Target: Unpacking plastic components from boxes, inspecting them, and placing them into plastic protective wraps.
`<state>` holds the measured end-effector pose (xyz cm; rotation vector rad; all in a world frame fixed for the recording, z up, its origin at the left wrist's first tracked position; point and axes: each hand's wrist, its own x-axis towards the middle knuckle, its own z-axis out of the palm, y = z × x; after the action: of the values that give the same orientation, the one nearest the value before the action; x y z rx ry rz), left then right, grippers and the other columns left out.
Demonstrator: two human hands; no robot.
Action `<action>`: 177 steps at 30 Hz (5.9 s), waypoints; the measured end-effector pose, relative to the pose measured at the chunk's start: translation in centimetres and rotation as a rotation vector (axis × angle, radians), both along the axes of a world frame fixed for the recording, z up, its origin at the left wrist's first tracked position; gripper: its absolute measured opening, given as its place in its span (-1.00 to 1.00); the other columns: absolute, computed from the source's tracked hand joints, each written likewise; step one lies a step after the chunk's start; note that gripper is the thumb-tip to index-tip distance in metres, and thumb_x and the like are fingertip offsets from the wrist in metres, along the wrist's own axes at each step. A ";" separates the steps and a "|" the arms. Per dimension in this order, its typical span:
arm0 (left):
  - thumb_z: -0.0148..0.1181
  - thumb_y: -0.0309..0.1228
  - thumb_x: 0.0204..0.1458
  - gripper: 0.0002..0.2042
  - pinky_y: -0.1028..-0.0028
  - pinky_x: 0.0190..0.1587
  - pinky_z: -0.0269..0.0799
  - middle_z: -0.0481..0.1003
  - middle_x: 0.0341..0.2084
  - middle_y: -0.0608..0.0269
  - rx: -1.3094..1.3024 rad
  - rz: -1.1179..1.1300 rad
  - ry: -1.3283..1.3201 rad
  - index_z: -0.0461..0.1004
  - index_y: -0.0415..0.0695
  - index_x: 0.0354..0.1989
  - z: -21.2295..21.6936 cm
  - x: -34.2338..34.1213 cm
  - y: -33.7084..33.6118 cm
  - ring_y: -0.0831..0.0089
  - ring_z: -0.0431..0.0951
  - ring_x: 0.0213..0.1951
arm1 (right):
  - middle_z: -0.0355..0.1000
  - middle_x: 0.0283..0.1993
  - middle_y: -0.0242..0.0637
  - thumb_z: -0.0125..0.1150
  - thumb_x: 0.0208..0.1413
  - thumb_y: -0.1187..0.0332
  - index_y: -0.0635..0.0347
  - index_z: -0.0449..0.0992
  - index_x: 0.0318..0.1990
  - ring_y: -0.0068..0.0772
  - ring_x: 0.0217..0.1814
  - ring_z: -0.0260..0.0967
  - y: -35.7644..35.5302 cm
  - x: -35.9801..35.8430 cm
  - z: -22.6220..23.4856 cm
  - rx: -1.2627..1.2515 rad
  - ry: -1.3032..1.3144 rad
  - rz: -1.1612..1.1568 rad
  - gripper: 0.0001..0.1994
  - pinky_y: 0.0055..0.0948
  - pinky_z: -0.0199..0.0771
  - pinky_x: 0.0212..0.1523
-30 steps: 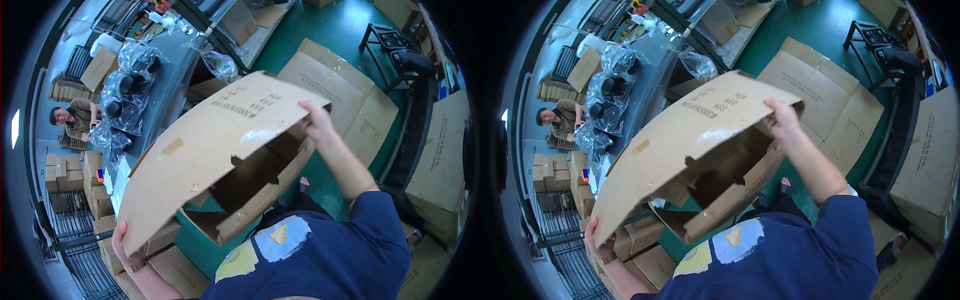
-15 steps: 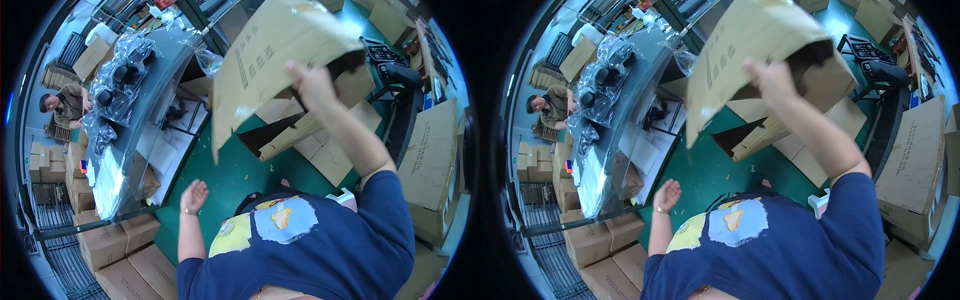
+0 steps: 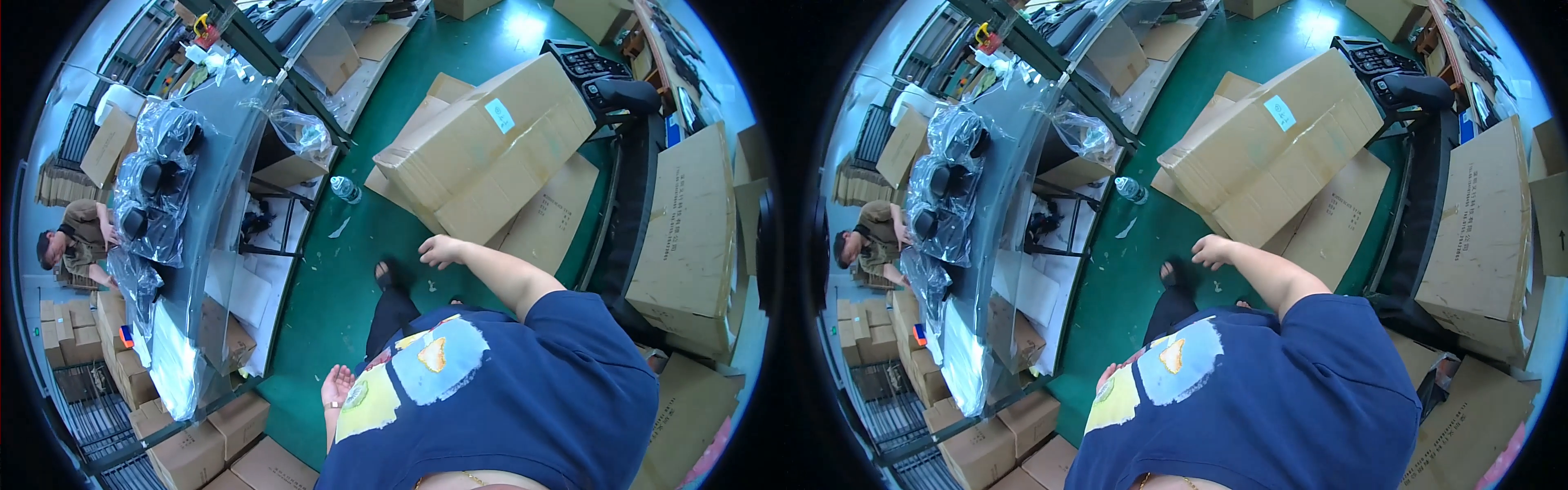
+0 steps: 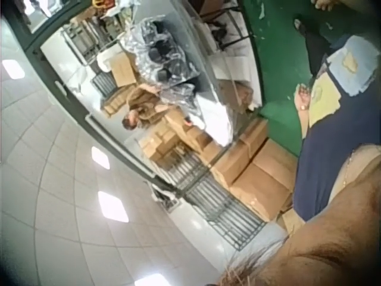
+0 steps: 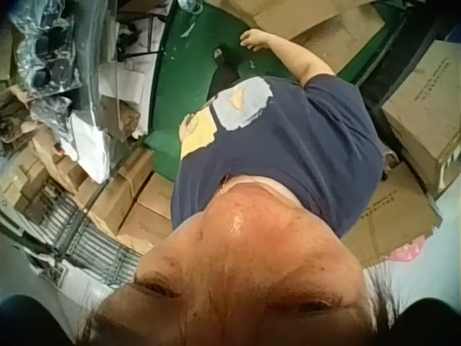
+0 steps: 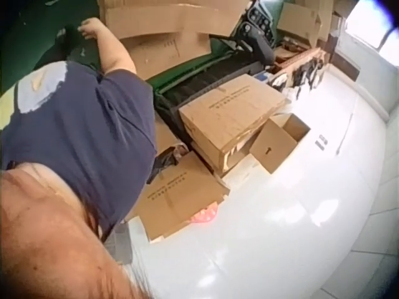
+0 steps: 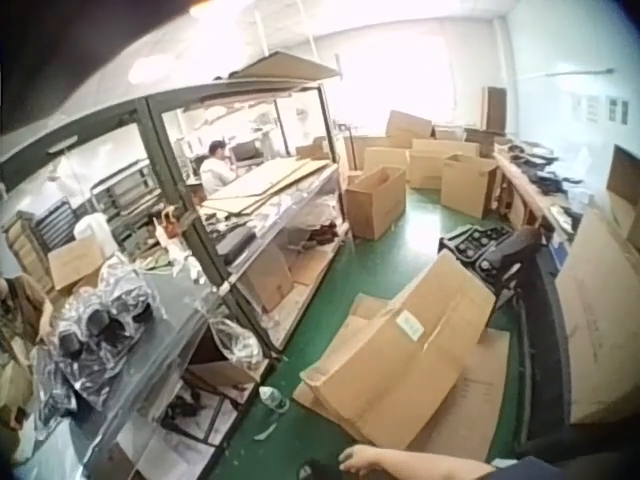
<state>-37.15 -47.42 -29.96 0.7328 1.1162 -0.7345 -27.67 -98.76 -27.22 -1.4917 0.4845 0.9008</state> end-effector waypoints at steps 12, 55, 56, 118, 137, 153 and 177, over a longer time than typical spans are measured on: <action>0.04 -0.37 0.08 -0.88 0.44 -0.43 0.44 0.47 -0.51 0.29 0.279 -0.516 -0.370 0.38 -0.08 -0.23 2.6 34.9 -12.8 0.46 0.48 -0.46 | -0.13 0.33 0.09 0.34 -0.16 0.25 0.18 -0.38 0.33 -0.06 0.34 -0.08 -8.6 8.7 -6.4 -0.446 0.158 -0.707 0.04 -0.26 0.06 0.25; 0.18 -0.48 -0.16 -0.65 0.32 -0.13 0.37 0.41 -0.19 0.19 0.712 -1.497 -1.957 0.43 -0.05 -0.10 12.5 41.9 -45.7 0.23 0.44 -0.14 | 0.40 -0.16 -0.24 -0.08 0.20 0.25 0.20 0.25 0.02 -0.36 -0.17 0.43 -9.9 23.7 3.9 0.930 0.050 -0.831 -0.69 -0.32 0.53 -0.20; 0.20 -0.46 -0.16 -0.62 0.32 -0.11 0.35 0.41 -0.18 0.18 0.722 -1.536 -1.828 0.39 -0.06 -0.07 11.3 42.0 -44.6 0.21 0.43 -0.12 | 0.39 -0.21 -0.25 -0.06 0.18 0.30 0.17 0.21 0.04 -0.38 -0.23 0.42 -10.0 23.7 3.1 0.755 0.055 -0.828 -0.69 -0.35 0.54 -0.23; 0.12 -0.34 0.03 -0.54 0.24 -0.01 0.28 0.33 -0.07 0.17 0.343 -1.186 -0.526 0.18 -0.18 0.10 -8.5 65.7 -44.5 0.30 0.31 0.01 | 0.21 -0.55 -0.48 0.00 0.13 -0.02 0.06 0.26 -0.28 -0.68 -0.64 0.10 9.4 30.6 -9.0 0.800 0.455 -1.493 -0.67 -0.64 0.18 -0.64; 0.21 -0.14 -0.03 -0.75 0.49 -0.39 0.24 0.42 -0.50 0.48 0.373 -1.386 -0.422 0.39 -0.02 -0.35 -12.7 63.6 -46.7 0.61 0.38 -0.44 | 0.34 -0.54 -0.37 0.06 -0.04 0.38 0.21 0.35 -0.16 -0.53 -0.55 0.33 7.7 32.8 -11.5 0.582 0.179 -1.104 -0.74 -0.52 0.42 -0.45; 0.20 -0.20 -0.03 -0.78 0.54 -0.61 0.08 0.26 -0.67 0.47 0.434 -1.347 -0.455 0.35 -0.01 -0.54 -13.2 61.5 -47.4 0.63 0.16 -0.66 | 0.35 -0.55 -0.39 0.14 0.09 0.22 0.19 0.36 -0.39 -0.60 -0.61 0.33 9.2 24.9 -10.6 0.556 0.146 -1.382 -0.78 -0.53 0.49 -0.50; 0.16 -0.19 0.01 -0.73 0.59 -0.54 0.18 0.43 -0.48 0.37 0.309 -1.265 -0.428 0.34 -0.13 -0.31 -10.6 60.4 -46.9 0.62 0.35 -0.52 | 0.48 -0.36 -0.15 0.16 -0.14 0.22 0.09 0.31 0.04 -0.12 -0.28 0.46 -8.9 28.2 -1.4 -0.593 -0.194 0.173 -0.49 -0.22 0.45 -0.28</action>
<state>23.29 -94.34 -40.52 1.8092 0.2560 -1.3607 0.48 -107.62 -28.66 -2.1665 0.5093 0.7656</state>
